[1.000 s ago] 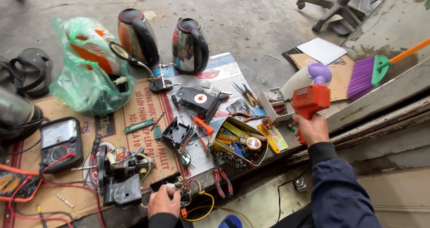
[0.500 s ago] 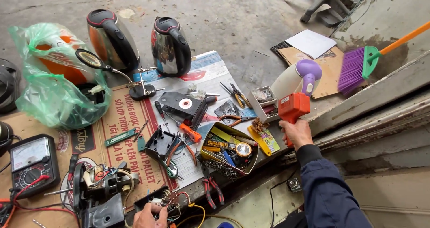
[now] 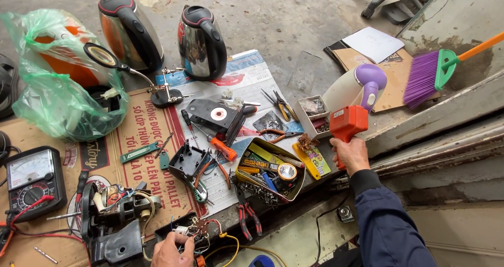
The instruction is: A person is organizing and repairing wires on an electronic device, using pliers to strip and twist wires and a soldering gun to secure connections.
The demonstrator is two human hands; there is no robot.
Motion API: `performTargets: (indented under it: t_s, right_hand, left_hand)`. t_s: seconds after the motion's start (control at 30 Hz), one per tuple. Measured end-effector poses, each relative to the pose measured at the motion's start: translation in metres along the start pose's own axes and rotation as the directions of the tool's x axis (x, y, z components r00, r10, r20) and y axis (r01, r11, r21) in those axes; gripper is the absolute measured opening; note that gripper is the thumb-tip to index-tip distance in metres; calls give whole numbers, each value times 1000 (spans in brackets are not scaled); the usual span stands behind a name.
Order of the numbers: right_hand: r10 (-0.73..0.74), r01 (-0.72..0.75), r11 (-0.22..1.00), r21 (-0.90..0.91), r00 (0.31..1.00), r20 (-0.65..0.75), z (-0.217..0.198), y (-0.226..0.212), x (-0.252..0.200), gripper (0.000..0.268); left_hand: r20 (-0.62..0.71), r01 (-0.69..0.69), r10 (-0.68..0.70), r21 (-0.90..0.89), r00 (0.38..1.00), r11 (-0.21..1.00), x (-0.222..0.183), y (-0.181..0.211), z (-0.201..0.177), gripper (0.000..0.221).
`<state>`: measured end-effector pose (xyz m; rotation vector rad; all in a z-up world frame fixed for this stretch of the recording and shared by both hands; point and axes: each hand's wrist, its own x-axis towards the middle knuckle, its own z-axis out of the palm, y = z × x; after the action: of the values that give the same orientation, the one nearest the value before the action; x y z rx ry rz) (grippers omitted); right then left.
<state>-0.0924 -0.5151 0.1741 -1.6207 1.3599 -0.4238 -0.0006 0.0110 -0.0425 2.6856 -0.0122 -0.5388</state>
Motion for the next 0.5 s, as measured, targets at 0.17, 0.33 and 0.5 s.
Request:
performTargets:
  t_s: [0.17,0.33,0.5]
  right_hand:
    - [-12,12,999,-50,1000,-10,1,-8,-6,27]
    - [13,-13,997,-78,1000,5,3,-2,-1,27]
    - [29,-30,992,-119,1000,-4,5,-4,-2,26]
  left_hand:
    - [119,22,-25,31,993,999,-1,4,-13,23]
    - [131,76,-81,38,988,996,-8,16,-27,26]
    - [101,30,-31,15,994,999,-10,15,-27,27]
